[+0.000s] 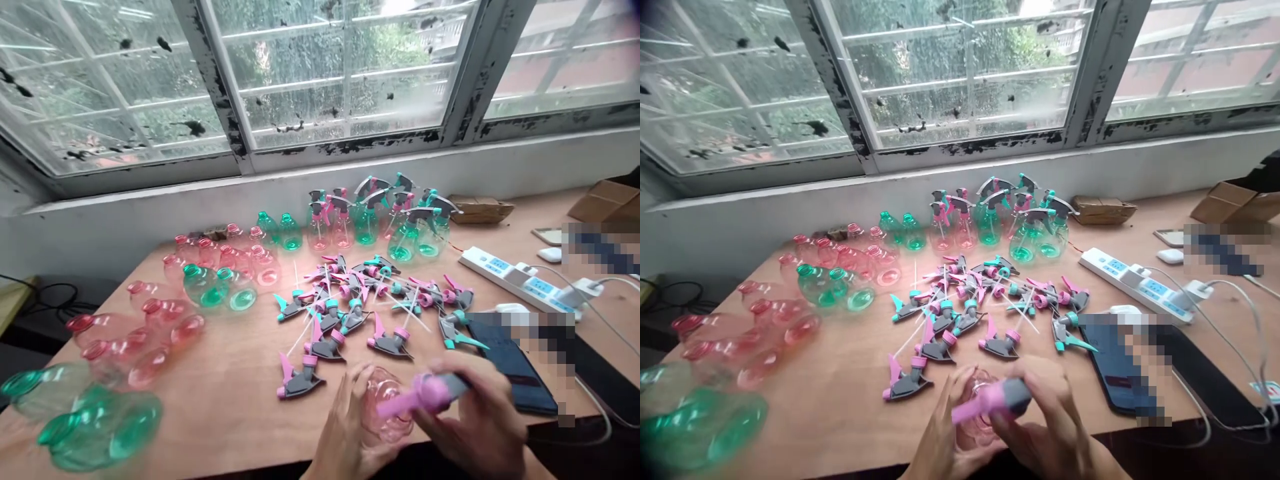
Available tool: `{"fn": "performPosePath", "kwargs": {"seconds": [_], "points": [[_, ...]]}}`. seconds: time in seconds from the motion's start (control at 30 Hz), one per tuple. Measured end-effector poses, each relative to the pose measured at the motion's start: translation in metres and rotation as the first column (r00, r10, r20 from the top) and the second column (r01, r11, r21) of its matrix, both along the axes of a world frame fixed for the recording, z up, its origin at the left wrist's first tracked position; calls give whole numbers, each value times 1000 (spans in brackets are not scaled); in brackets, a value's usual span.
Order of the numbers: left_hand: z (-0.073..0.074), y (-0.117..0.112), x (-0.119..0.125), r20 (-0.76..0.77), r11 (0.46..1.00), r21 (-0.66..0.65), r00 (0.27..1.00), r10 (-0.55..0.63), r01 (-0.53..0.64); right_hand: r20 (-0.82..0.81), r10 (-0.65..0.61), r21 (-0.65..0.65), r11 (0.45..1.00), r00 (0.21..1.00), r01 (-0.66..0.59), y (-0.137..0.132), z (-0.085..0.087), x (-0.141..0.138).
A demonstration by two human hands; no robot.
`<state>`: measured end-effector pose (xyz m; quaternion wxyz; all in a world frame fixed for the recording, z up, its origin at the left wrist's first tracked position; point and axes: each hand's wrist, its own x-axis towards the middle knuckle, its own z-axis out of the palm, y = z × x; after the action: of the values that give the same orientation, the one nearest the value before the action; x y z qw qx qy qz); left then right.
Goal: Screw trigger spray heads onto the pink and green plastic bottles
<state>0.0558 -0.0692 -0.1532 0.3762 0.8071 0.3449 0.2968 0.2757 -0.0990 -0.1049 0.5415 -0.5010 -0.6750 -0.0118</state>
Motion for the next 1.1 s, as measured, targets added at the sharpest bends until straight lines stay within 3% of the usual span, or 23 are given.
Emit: {"fn": "performPosePath", "kwargs": {"seconds": [0.07, 0.17, 0.3, 0.4, 0.5, 0.6, 0.73, 0.87, 0.97, 1.1], "points": [[8, -4, 3, -3, 997, 71, 1000, 30, -29, 82, 69, -7, 998, 994, -69, -4, 13, -7], [8, -8, 3, 33, 981, 163, 994, 103, -107, 72, 128, 20, 991, 989, -130, -14, 22, -12], [10, -6, 1, 103, 975, 194, 991, 88, -106, -84, 211, 74, 976, 974, -206, -24, 7, -18], [22, 4, -1, 67, 990, 141, 998, 12, -21, -287, 68, 87, 995, 955, -45, -25, -12, -21], [31, 15, -3, 55, 996, 84, 998, -38, 33, -425, -34, -27, 999, 905, 25, -22, -28, -22], [27, 21, -6, 92, 999, 31, 995, -47, 45, -574, -86, -189, 982, 814, -30, -15, -40, -19], [17, 23, -13, 227, 998, -57, 973, 43, -31, -644, -84, -255, 961, 761, -110, -4, -49, -13], [22, 22, -20, 337, 987, -144, 934, 117, -72, -687, -54, -317, 920, 724, -232, -3, -55, -7], [25, 21, -21, 359, 982, -174, 923, 136, -77, -754, -73, -374, 865, 652, -335, -7, -61, 0], [23, 17, -20, 381, 983, -147, 911, 158, -109, -744, -122, -448, 820, 656, -356, -9, -68, 12]]}}
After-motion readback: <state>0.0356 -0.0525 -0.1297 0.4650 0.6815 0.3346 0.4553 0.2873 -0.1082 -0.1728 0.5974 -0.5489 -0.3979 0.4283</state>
